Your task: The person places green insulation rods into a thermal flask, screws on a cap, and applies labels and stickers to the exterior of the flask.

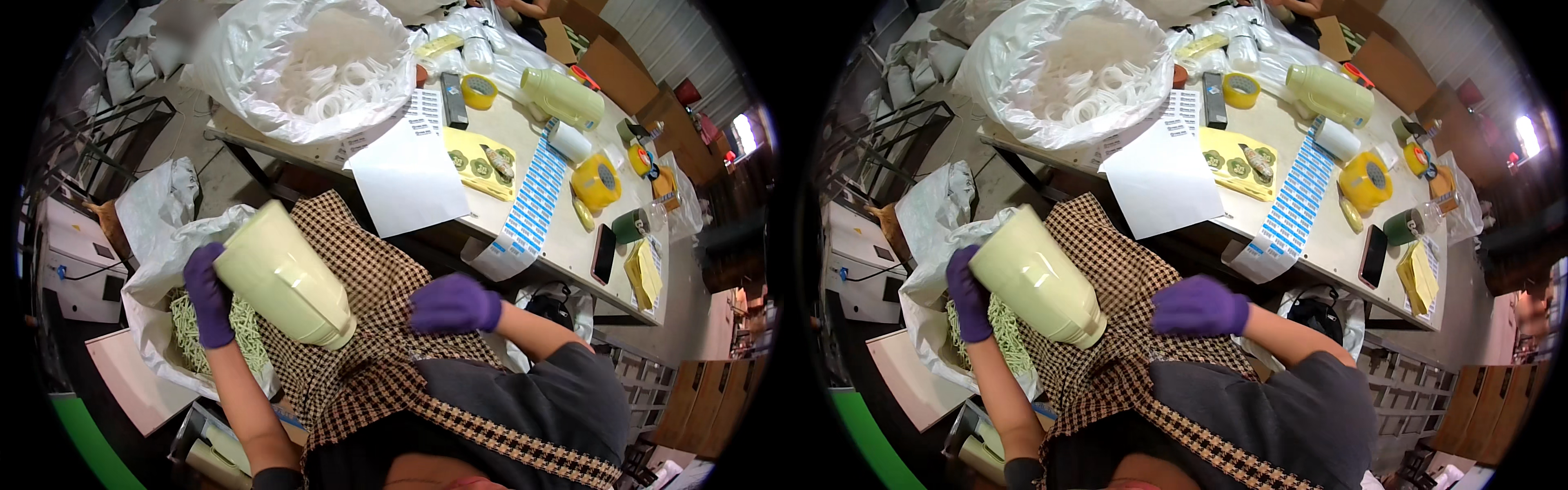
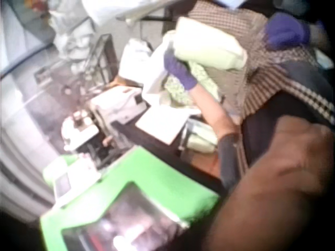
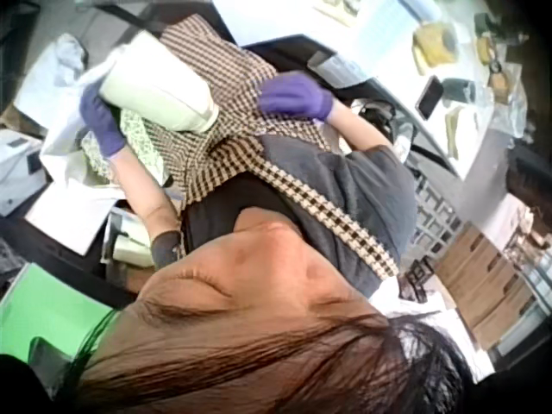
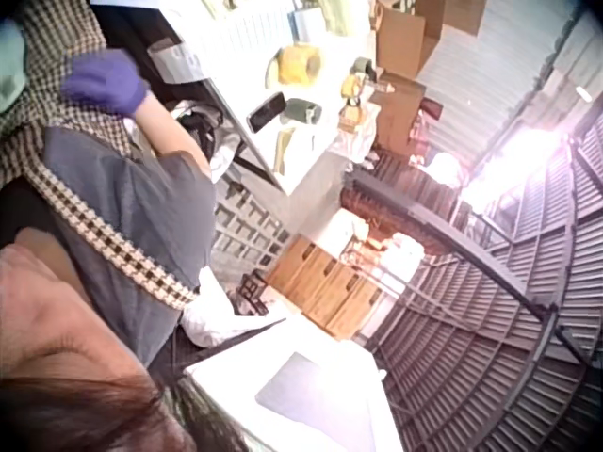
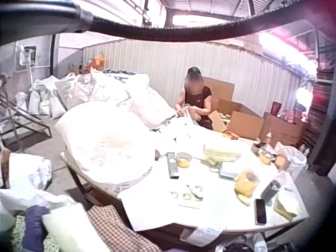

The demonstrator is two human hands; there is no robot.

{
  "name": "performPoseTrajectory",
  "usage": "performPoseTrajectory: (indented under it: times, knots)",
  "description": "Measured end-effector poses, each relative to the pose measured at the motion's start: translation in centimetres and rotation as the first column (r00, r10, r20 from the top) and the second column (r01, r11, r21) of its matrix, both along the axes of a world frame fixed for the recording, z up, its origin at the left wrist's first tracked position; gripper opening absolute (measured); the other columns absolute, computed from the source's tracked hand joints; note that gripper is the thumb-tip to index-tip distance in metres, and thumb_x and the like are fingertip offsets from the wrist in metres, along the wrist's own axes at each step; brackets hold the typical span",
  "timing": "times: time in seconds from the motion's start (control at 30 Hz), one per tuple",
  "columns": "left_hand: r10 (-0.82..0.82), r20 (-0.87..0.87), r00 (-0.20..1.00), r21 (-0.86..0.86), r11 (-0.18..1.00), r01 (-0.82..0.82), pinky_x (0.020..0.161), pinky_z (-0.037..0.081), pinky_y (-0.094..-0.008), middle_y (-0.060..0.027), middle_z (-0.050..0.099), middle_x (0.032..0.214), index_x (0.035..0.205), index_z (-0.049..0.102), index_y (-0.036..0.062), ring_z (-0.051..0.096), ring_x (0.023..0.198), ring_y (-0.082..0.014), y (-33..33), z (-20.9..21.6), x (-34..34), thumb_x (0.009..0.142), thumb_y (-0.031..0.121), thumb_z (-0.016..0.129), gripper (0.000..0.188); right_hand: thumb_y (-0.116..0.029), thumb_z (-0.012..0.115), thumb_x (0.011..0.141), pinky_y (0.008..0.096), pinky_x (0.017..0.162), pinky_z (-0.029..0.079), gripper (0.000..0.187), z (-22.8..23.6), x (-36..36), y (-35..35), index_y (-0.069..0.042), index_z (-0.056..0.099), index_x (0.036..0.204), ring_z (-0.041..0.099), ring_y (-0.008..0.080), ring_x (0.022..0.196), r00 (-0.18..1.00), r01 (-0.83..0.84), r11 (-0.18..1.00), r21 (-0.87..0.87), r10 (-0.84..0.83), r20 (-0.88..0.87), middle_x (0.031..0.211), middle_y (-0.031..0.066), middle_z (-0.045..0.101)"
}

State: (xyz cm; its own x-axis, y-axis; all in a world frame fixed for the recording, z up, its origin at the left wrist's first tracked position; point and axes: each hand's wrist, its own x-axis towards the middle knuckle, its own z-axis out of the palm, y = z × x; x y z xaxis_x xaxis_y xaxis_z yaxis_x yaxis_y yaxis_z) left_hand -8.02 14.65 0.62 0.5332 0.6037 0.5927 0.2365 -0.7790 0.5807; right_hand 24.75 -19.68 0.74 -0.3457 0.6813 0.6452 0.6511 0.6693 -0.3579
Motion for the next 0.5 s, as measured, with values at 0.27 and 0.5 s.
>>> performPoseTrajectory:
  times: [0.27, 0.5]
  knots:
    - [0.012, -0.115, 0.993, -0.340, 0.939, -0.051, 0.079, 0.051, -0.0359, -0.0117, 0.068, 0.090, 0.097, 0.065, 0.0002, 0.064, 0.081, -0.0251, -3.5, -1.8, 5.6, 0.102, 0.013, 0.050, 0.020, -0.026, 0.085, 0.074, 0.0451, 0.097, 0.050, 0.052, -5.0, 8.8, -13.2, -0.010, 0.070, 0.121, 0.060, 0.0336, 0.114, 0.212, 0.971, 0.190, -0.145, -0.964, 0.161, 0.120, 0.0129, 0.064]
    - [0.044, 0.079, 0.996, -0.397, 0.918, -0.009, 0.097, 0.048, -0.0339, -0.0124, 0.070, 0.109, 0.112, 0.066, -0.0031, 0.064, 0.103, -0.0195, -4.9, -1.0, 4.7, 0.109, 0.021, 0.045, 0.032, -0.013, 0.086, 0.073, 0.0444, 0.093, 0.052, 0.031, -8.5, 11.3, -12.7, -0.012, 0.075, 0.102, 0.065, 0.0304, 0.104, 0.245, 0.967, 0.251, 0.036, -0.962, 0.122, 0.102, 0.0060, 0.069]
